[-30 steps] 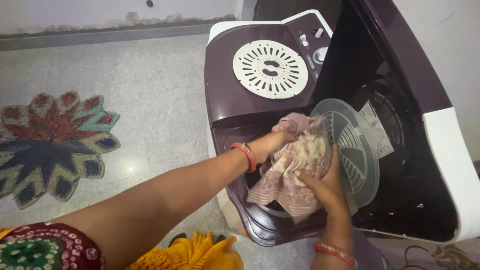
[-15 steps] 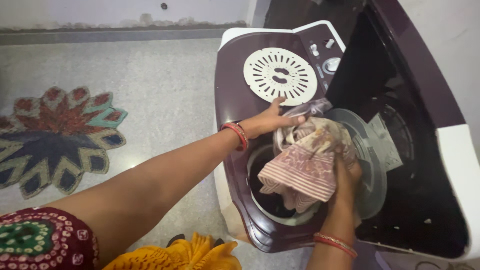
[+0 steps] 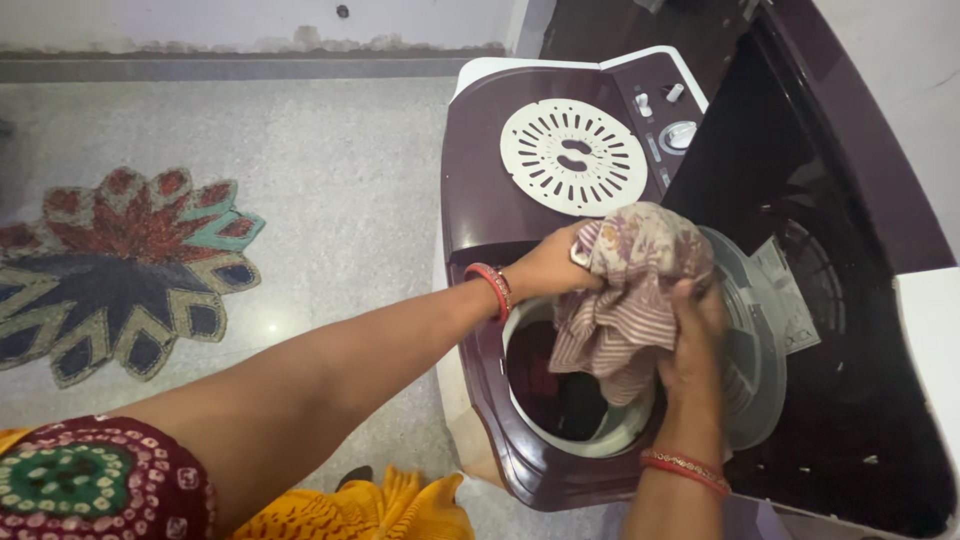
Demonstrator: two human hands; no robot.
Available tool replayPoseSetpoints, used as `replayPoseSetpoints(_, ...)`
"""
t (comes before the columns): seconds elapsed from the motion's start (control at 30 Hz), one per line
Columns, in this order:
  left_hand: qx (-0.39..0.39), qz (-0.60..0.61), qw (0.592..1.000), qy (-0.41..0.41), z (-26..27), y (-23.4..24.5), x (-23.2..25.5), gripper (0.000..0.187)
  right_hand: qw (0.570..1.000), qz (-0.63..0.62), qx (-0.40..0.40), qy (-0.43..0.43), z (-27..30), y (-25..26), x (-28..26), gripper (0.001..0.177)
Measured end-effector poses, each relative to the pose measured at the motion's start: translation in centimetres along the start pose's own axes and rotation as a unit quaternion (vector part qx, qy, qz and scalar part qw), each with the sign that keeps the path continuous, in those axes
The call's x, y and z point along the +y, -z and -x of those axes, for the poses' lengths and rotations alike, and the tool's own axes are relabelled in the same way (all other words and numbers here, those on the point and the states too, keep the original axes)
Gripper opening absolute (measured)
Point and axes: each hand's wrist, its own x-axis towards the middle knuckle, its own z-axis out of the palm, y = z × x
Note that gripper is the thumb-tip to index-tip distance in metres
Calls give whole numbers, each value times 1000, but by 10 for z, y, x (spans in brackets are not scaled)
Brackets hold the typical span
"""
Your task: The person unloads wet laundry from a washing machine by hand and places the items onto a nearby chair.
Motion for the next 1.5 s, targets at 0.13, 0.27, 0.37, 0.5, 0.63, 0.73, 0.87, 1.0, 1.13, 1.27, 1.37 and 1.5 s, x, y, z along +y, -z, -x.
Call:
replayPoseSetpoints(0.13,15,100,994,35,-7,-5,-12,57,992,108,34,-53,4,13,9,74)
replayPoseSetpoints(0.27,65,120,986,98,-14,-2,-15,47,973,210,33,-90,14,26,13,74)
replayPoseSetpoints(0.37,107,129,980,110,-31,5,-12,45,966,239,22,-93,24,27,13,80)
replayPoseSetpoints(0.5,94,164,975,115,-42,12,-3,44,966,223,44,-126,31,33,16,86)
replayPoseSetpoints(0.63,92,191,964,160,-42,12,6,41,968,206,57,-133,28,57,39,90)
replayPoseSetpoints(0.73,93,222,955,173,-36,7,7,39,962,156,111,-194,24,84,76,93)
replayPoseSetpoints(0.87,78,278,938,192,-27,-1,-1,38,949,43,172,-259,21,111,126,81)
replayPoseSetpoints(1.0,43,309,927,209,-17,-6,-10,36,950,-41,202,-235,24,100,119,74)
replayPoseSetpoints(1.13,-14,236,937,256,-6,-4,-7,42,969,-88,153,-175,27,86,99,65)
replayPoseSetpoints(1.27,-111,96,948,282,2,-1,-11,60,967,-1,192,-168,30,93,98,50)
replayPoseSetpoints(1.37,-115,-48,944,306,4,-1,-22,81,946,136,252,-152,32,101,98,37)
replayPoseSetpoints(1.5,-8,-256,911,323,4,-3,-24,100,928,174,288,-160,39,83,84,27)
